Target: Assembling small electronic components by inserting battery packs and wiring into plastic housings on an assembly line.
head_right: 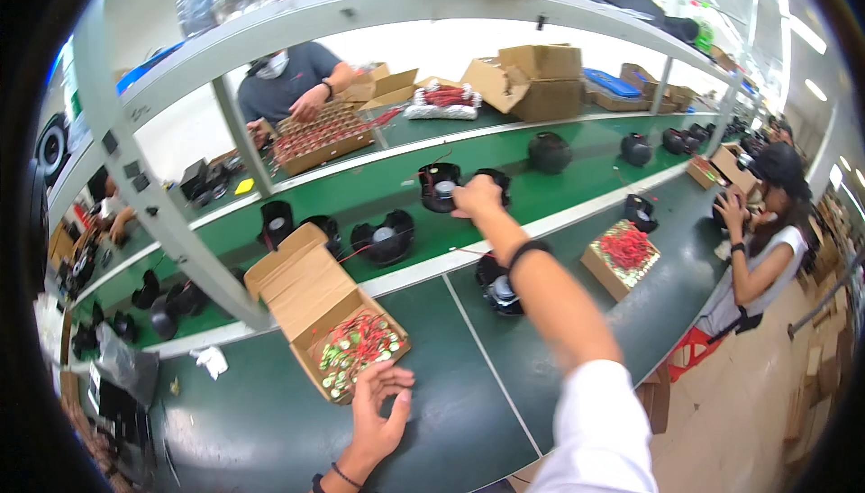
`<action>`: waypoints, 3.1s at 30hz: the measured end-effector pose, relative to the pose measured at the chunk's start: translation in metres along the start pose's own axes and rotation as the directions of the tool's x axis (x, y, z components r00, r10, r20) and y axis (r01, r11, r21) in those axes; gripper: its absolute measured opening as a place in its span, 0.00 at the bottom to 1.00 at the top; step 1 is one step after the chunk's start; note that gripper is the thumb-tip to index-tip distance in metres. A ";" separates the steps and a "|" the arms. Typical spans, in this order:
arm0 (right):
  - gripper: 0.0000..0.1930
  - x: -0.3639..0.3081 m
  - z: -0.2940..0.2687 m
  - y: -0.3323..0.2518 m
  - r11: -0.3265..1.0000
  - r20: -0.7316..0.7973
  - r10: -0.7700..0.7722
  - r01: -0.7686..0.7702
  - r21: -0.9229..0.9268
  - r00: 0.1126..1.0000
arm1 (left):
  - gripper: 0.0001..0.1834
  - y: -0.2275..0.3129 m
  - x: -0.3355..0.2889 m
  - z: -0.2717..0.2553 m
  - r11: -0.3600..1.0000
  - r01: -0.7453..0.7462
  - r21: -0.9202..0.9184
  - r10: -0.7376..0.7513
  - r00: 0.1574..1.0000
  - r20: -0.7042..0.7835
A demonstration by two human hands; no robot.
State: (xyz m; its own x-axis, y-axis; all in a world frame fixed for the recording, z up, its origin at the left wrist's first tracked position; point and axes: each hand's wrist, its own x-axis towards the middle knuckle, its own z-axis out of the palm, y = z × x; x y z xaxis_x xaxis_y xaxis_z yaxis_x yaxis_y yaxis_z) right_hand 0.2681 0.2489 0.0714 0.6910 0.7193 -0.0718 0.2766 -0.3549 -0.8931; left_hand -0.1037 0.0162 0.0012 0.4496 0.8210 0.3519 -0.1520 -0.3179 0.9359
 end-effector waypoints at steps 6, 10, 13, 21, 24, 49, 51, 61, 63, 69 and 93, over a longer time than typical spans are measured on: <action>0.23 0.031 0.040 0.010 0.979 -0.176 0.199 -0.205 -0.019 0.964 | 0.24 -0.001 -0.007 -0.001 1.000 -0.013 -0.007 0.013 1.000 0.026; 0.17 -0.018 0.008 0.003 0.989 -0.018 -0.140 0.139 -0.042 0.990 | 0.23 0.004 -0.013 -0.009 0.999 0.047 0.024 -0.047 0.999 -0.002; 0.25 -0.066 -0.063 0.035 0.771 0.015 -0.589 0.567 -0.290 0.808 | 0.22 0.010 -0.012 -0.009 0.999 0.038 0.034 -0.041 0.997 0.064; 0.31 -0.149 -0.153 0.125 0.950 0.375 -0.105 0.205 -0.237 0.921 | 0.24 0.004 -0.014 0.008 0.966 0.238 -0.098 -0.219 0.960 0.173; 0.26 -0.198 -0.146 0.100 0.915 0.455 -0.262 0.369 -0.164 0.851 | 0.42 0.006 -0.024 -0.001 0.967 0.252 0.024 -0.252 0.948 0.195; 0.09 -0.270 0.085 -0.045 0.391 0.693 -0.713 0.882 0.263 0.109 | 0.54 0.051 -0.090 -0.049 0.909 0.136 0.395 -0.162 0.986 0.034; 0.09 -0.273 0.121 -0.043 0.437 0.799 -0.590 0.878 0.193 0.118 | 0.54 0.048 -0.097 -0.051 0.927 0.159 0.341 -0.175 0.985 0.015; 0.11 -0.293 0.160 -0.045 0.079 0.931 -0.254 0.965 -0.250 0.262 | 0.53 0.035 -0.109 -0.048 0.953 0.168 0.251 -0.164 0.986 -0.038; 0.11 -0.292 0.155 -0.043 0.090 0.915 -0.313 0.967 -0.240 0.256 | 0.53 0.032 -0.110 -0.048 0.959 0.170 0.225 -0.164 0.985 -0.044; 0.09 -0.275 0.109 -0.054 0.098 0.557 -0.815 0.986 -0.136 0.158 | 0.55 0.034 -0.110 -0.048 0.946 0.153 0.285 -0.150 0.988 -0.032; 0.15 -0.281 0.019 -0.066 0.617 0.188 -0.782 0.698 0.363 0.594 | 0.57 0.025 -0.120 -0.043 0.936 0.031 0.352 -0.046 0.998 0.034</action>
State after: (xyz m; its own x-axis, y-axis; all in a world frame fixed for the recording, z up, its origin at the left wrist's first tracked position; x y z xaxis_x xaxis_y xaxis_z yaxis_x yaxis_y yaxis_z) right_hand 0.0424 0.0816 0.1423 0.0686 0.8169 0.5726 0.4109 0.4999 -0.7624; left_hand -0.1995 -0.0695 -0.0170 0.4861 0.8180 0.3074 0.1814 -0.4386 0.8802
